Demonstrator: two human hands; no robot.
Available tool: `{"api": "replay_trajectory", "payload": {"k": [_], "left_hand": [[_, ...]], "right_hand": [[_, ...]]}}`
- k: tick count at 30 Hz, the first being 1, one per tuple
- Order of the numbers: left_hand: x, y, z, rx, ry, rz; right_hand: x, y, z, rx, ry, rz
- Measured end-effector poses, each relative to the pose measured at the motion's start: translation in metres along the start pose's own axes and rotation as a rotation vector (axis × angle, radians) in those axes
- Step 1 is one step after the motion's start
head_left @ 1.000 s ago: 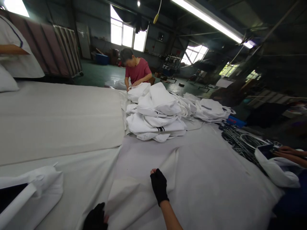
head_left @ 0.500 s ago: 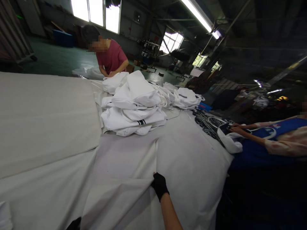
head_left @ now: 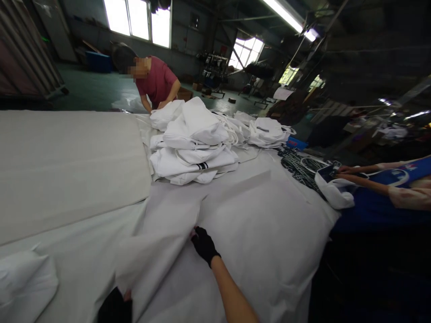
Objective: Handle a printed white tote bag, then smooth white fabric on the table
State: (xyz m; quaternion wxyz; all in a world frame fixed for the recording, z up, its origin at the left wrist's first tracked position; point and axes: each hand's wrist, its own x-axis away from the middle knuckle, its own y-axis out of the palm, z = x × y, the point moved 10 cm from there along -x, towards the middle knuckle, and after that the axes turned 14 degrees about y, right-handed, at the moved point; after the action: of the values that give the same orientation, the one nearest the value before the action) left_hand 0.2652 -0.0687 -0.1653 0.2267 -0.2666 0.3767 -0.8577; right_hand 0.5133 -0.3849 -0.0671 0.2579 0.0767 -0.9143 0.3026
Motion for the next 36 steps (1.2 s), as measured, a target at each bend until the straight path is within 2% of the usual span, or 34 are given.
{"api": "replay_trajectory", "payload": {"k": [3,5,6,7,8,10,11,12,13,14,15,16,18,19,21,25,29,33,36], "left_hand": [[0.0,-0.03,-0.028,0.031,-0.128,-0.035],[0.001,-0.052,-0.045,0.051,-0.217,-0.046],[-0.001,-0.068,-0.046,0.053,-0.218,-0.002],[-0.003,-0.09,-0.037,0.04,-0.179,0.1],[-0.005,-0.114,-0.02,0.008,-0.109,0.248],[-0.007,-0.157,0.041,-0.083,0.132,0.555],[-0.012,-0.163,0.077,-0.121,0.26,0.617],[-0.022,-0.155,0.115,-0.116,0.428,0.58],[-0.034,-0.137,0.151,-0.112,0.587,0.485],[-0.047,-0.113,0.179,-0.133,0.682,0.373],[-0.061,-0.088,0.197,-0.166,0.709,0.269],[-0.074,-0.061,0.207,-0.205,0.695,0.165],[-0.097,-0.016,0.206,-0.272,0.586,0.027],[-0.104,0.0,0.202,-0.29,0.531,-0.011],[-0.112,0.02,0.194,-0.31,0.455,-0.031],[-0.115,0.034,0.189,-0.383,0.415,-0.061],[-0.117,0.037,0.198,-0.472,0.451,-0.097],[-0.118,0.033,0.206,-0.522,0.511,-0.098],[-0.117,0.024,0.202,-0.517,0.498,-0.06]], "right_hand": [[0.028,-0.002,0.039,0.277,0.047,0.091],[0.042,-0.014,0.068,0.457,0.023,0.177],[0.047,-0.02,0.08,0.595,-0.021,0.248],[0.052,-0.026,0.09,0.706,-0.08,0.321],[0.055,-0.03,0.097,0.787,-0.145,0.393],[0.062,-0.035,0.105,0.868,-0.273,0.531],[0.066,-0.036,0.107,0.875,-0.327,0.594],[0.07,-0.037,0.106,0.874,-0.37,0.651],[0.073,-0.037,0.105,0.869,-0.405,0.701],[0.076,-0.038,0.104,0.859,-0.431,0.743],[0.079,-0.039,0.102,0.843,-0.454,0.777],[0.081,-0.04,0.101,0.824,-0.47,0.808],[0.085,-0.043,0.1,0.777,-0.5,0.854],[0.086,-0.044,0.1,0.754,-0.51,0.869],[0.085,-0.046,0.101,0.725,-0.519,0.876],[0.084,-0.048,0.101,0.709,-0.507,0.865],[0.085,-0.05,0.1,0.708,-0.504,0.868],[0.088,-0.051,0.1,0.69,-0.532,0.902],[0.09,-0.051,0.098,0.684,-0.551,0.909]]}}
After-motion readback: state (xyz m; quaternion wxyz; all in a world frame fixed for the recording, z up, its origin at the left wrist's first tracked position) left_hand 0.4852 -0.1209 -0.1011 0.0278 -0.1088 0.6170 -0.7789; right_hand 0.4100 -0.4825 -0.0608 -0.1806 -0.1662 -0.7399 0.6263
